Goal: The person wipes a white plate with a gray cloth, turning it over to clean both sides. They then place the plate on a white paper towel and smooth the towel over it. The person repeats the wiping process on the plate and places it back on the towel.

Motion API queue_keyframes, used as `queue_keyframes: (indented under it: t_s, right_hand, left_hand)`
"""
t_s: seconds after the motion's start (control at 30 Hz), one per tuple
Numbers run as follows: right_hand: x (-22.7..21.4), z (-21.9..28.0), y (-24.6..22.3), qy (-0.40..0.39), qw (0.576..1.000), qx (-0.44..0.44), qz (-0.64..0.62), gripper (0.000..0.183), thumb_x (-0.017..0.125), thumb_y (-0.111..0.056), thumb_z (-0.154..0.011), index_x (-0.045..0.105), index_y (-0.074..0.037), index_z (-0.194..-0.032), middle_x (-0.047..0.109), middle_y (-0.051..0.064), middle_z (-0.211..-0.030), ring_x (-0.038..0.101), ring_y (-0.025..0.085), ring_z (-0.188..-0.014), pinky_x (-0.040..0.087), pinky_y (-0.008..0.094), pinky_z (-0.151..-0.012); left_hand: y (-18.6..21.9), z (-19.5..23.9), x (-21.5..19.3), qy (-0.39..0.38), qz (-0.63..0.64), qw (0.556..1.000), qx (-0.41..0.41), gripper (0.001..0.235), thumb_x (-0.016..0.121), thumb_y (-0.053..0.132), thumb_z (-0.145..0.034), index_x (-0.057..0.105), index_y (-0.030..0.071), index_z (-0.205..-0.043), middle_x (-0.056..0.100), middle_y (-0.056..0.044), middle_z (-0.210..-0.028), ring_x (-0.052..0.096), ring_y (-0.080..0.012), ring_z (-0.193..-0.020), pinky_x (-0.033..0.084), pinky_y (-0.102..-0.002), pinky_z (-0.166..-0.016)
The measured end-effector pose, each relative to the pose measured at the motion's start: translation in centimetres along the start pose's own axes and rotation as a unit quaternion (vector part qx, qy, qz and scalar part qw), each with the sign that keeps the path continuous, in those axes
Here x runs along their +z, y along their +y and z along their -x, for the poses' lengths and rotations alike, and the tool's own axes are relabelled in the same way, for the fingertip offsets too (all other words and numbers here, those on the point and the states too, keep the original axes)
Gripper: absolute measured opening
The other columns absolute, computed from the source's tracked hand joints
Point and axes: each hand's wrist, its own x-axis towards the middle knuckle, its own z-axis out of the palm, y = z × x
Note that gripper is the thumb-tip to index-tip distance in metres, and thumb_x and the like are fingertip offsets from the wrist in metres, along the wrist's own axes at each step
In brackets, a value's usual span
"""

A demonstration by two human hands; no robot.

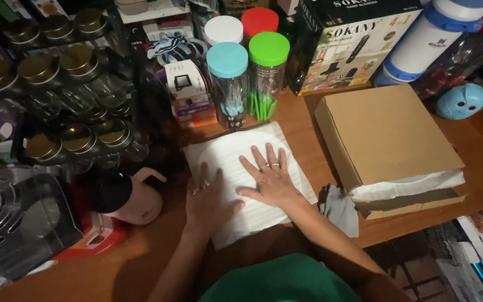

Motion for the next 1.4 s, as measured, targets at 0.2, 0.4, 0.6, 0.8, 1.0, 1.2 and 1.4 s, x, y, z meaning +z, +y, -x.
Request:
queue_keyframes:
  t_s: [0.2,0.4,0.6,0.8,1.0,1.2,1.4]
  right_hand:
    - [0.3,0.1,0.2,0.011,1.000,-0.003,-0.007,0.098,0.039,-0.091,-0.082,0.025,-0.036,-0.163,0.018,0.014,-0.170,0.008,0.047,-0.155,0.000,0.067,-0.122]
    - [1.5,-0.3,0.7,0.076,0.994,-0.056,-0.057,0.096,0.029,-0.084,-0.088,0.032,-0.021,-0.161,0.015,0.027,-0.167,-0.005,0.054,-0.151,-0.009,0.069,-0.114]
    - [1.0,-0.1,0.3,0.041,0.997,-0.041,-0.053,0.100,0.021,-0.086,-0.086,0.025,-0.023,-0.162,0.008,0.025,-0.168,-0.014,0.049,-0.151,-0.015,0.068,-0.114]
    - [0.9,0.2,0.3,0.058,0.996,-0.040,-0.047,0.095,0.032,-0.083,-0.088,0.028,-0.022,-0.162,0.013,0.024,-0.168,-0.007,0.051,-0.153,-0.009,0.068,-0.116]
    - [0.6,0.4,0.0,0.063,0.996,-0.036,-0.052,0.095,0.033,-0.083,-0.087,0.031,-0.024,-0.161,0.015,0.022,-0.168,-0.007,0.048,-0.153,-0.010,0.065,-0.117]
    - [0.8,0.2,0.0,0.029,0.999,-0.011,0.031,0.094,0.034,-0.090,-0.086,0.025,-0.037,-0.163,0.022,0.016,-0.170,0.011,0.049,-0.155,0.003,0.068,-0.121]
    - [-2.6,1.6,-1.3,0.045,0.997,0.012,-0.060,0.089,0.041,-0.082,-0.092,0.022,-0.033,-0.165,0.022,0.018,-0.169,0.013,0.050,-0.154,0.002,0.070,-0.119]
  left_hand:
    - [-1.6,1.8,1.7,-0.004,0.036,0.999,-0.001,0.118,0.057,0.085,-0.071,0.031,0.012,-0.160,0.013,-0.025,-0.171,0.011,-0.0421,-0.159,0.024,-0.055,-0.121]
    - [-3.0,3.3,6.8,0.224,0.020,0.973,0.058,0.115,0.069,0.079,-0.072,0.041,0.002,-0.151,0.032,-0.028,-0.163,0.038,-0.0476,-0.143,0.028,-0.055,-0.116]
    - [-3.7,5.0,6.9,0.185,0.054,0.979,0.065,0.114,0.055,0.084,-0.082,0.031,0.001,-0.156,0.027,-0.031,-0.164,0.035,-0.0503,-0.144,0.026,-0.064,-0.114]
    - [-3.5,6.4,6.0,0.153,0.136,0.976,0.073,0.127,0.063,0.082,-0.078,0.019,-0.005,-0.159,0.022,-0.033,-0.164,0.022,-0.0522,-0.150,0.017,-0.066,-0.116]
    - [-5.3,6.3,7.6,0.214,0.178,0.945,0.174,0.131,0.073,0.071,-0.076,0.010,-0.008,-0.160,0.019,-0.034,-0.166,0.018,-0.0445,-0.155,0.007,-0.060,-0.123]
    - [-4.9,7.1,6.9,0.177,0.174,0.958,0.145,0.144,0.071,0.085,-0.071,0.008,-0.008,-0.161,0.018,-0.036,-0.164,0.026,-0.0461,-0.152,0.018,-0.068,-0.119]
    - [-5.9,6.1,9.4,0.293,0.081,0.936,0.180,0.137,0.063,0.089,-0.073,0.023,-0.012,-0.157,0.030,-0.035,-0.160,0.032,-0.0417,-0.150,0.025,-0.058,-0.119]
